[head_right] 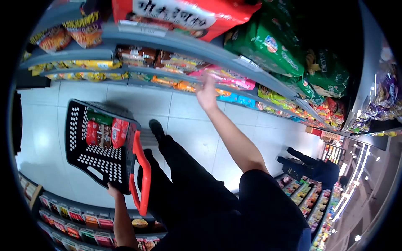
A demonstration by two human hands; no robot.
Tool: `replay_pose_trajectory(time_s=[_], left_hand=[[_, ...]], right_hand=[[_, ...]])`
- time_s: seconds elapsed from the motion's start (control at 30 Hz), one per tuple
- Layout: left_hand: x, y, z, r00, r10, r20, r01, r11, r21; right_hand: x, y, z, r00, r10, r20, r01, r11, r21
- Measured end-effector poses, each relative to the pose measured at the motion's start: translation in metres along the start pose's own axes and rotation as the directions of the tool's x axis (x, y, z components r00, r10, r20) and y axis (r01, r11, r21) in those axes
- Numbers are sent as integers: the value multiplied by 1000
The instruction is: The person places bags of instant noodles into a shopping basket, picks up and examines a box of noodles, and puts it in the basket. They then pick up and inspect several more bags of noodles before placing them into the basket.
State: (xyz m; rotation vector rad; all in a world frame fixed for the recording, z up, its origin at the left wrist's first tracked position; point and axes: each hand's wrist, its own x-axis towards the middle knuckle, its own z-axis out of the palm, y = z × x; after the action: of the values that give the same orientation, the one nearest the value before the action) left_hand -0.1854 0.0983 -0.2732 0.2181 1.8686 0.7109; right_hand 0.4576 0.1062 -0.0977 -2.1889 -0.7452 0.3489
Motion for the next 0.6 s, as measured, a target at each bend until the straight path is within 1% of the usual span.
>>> replay_pose_trajectory(time_s=[0.03, 0.07, 0.1, 0.13, 0.17, 0.2, 0.23, 0.27, 0.3, 0.33, 0.37, 0.4, 0.43, 0.47, 0.5, 0.53, 0.57, 0.6], left_hand=[[11, -3, -7, 1000, 4, 8, -5, 998, 58], [20, -7, -17, 998, 58, -2, -57, 981, 187], [11, 5, -15, 1000, 19, 5, -19, 964, 265], [7, 11, -18, 991, 133, -17, -104, 843, 528], [3, 17, -18, 969, 248, -15, -154, 648, 746], [-25, 35, -5, 939, 342, -34, -113, 400, 910], [-42, 35, -2, 888, 458, 47, -222, 338, 915], [-50, 31, -3, 864, 493, 103, -297, 334, 894], [-70, 32, 1, 859, 505, 87, -297, 353, 887], [-85, 30, 3, 837, 536, 114, -362, 386, 848], [-112, 39, 10, 848, 498, 183, -420, 419, 805], [-141, 45, 19, 816, 531, 230, -491, 426, 759], [-146, 40, 17, 821, 457, 341, -563, 552, 615], [-157, 33, 16, 859, 368, 357, -510, 679, 528], [-170, 27, 22, 879, 275, 389, -438, 788, 432], [-233, 62, 38, 844, 274, 461, -482, 763, 430], [-294, 102, 50, 805, 265, 531, -523, 739, 425], [-295, 97, 46, 761, 329, 559, -628, 589, 509]], right_hand=[[-10, -3, -1, 992, 21, 121, -12, 998, -69], [-28, -5, -2, 968, 50, 246, -16, 990, -140], [-57, -7, 2, 948, -56, 313, 77, 995, -58], [-87, -35, 0, 917, -143, 371, 158, 987, -9], [-115, -73, -5, 869, -182, 461, 130, 981, 141], [-144, -110, -9, 814, -174, 554, 13, 959, 282], [-175, -120, -2, 758, -228, 612, -93, 890, 447], [-188, -151, -8, 653, -458, 603, 202, 873, 445], [-215, -169, -8, 597, -505, 624, 160, 836, 525], [-233, -180, -7, 478, -642, 599, 372, 766, 525], [-248, -188, -8, 350, -612, 710, 430, 778, 458], [-256, -186, -2, 307, -609, 731, 526, 749, 403], [-260, -179, 6, 270, -602, 751, 618, 706, 344], [-263, -174, 12, 259, -682, 684, 764, 578, 287], [-264, -170, 17, 232, -755, 613, 876, 436, 205], [-261, -170, 19, 178, -734, 655, 876, 422, 235], [-259, -170, 23, 177, -755, 631, 891, 395, 223], [-257, -172, 27, 158, -736, 658, 882, 405, 241]])
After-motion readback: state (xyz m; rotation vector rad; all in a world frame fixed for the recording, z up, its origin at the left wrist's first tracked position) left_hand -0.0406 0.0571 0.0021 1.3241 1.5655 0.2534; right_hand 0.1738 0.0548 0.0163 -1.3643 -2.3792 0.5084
